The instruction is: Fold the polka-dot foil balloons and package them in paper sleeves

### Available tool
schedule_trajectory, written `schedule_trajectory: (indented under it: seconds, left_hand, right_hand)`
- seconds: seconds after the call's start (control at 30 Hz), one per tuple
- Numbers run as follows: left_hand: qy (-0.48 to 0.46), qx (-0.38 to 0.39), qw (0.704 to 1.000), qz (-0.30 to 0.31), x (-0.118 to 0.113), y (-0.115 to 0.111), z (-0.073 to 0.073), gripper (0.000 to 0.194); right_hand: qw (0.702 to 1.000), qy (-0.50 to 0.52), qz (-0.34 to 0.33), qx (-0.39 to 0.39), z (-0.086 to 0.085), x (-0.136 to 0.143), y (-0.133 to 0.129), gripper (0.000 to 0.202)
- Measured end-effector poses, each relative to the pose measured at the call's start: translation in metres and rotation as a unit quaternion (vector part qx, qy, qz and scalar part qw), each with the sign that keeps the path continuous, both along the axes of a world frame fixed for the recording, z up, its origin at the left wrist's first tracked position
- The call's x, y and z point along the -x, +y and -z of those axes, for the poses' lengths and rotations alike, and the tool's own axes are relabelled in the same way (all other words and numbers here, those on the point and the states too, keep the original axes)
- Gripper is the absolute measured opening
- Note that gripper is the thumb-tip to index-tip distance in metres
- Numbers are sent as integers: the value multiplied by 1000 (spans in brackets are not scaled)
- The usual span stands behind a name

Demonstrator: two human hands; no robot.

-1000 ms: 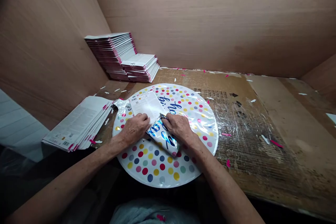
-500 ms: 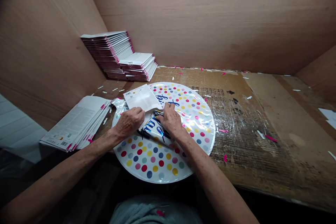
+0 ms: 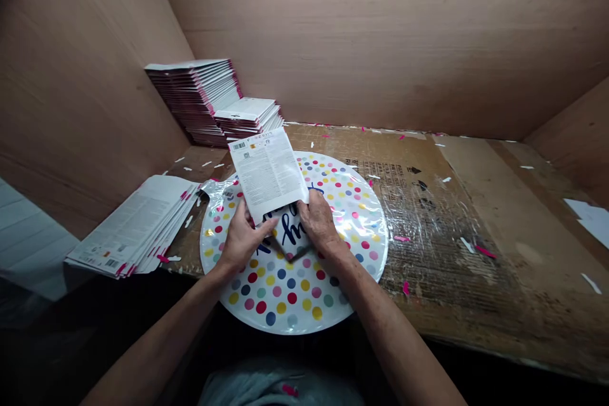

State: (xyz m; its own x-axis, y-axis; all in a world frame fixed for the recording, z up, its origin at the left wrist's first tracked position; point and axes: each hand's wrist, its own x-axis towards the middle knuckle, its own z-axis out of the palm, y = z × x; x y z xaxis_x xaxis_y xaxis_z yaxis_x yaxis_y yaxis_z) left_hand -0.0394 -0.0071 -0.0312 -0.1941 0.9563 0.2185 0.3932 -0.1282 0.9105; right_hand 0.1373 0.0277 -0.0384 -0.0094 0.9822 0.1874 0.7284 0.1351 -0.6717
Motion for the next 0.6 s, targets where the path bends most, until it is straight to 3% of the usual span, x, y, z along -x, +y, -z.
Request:
schedule_trajectory:
  seconds: [0.07,0.13,0.2,0.3,0.43,0.53,0.6]
  left_hand:
    - [-103,47,994,-3,-5,3,7,55]
    - [-154,57,986,-18,-7,3,7,51]
    - [-187,66,980,6,-9,-3,1,54]
    - [-277,90,952,95,-14,-16,-14,60]
    - [-410,123,889,163,-22,-17,-27,87]
    - [-437,130,874,168,-31,-10,-29,91]
    - [-447,139,866,176,-40,-12,-28,91]
  right_hand:
    - [997,-1,-48,-56,-5,-4,-19,51]
    - [983,-46,-97,-152,-7,-6,-46,74]
    - [953,-109,-146,-242,-6,-9,-72,68]
    - [915,-143,-191,-326,-1,-12,-95,59]
    - [906,-111,-246,-325,-2,-14,-96,55]
    - [915,-114,-244,-301,-4,-7,-91,53]
    - [929,-118,-203,-286,-4,3,-87,51]
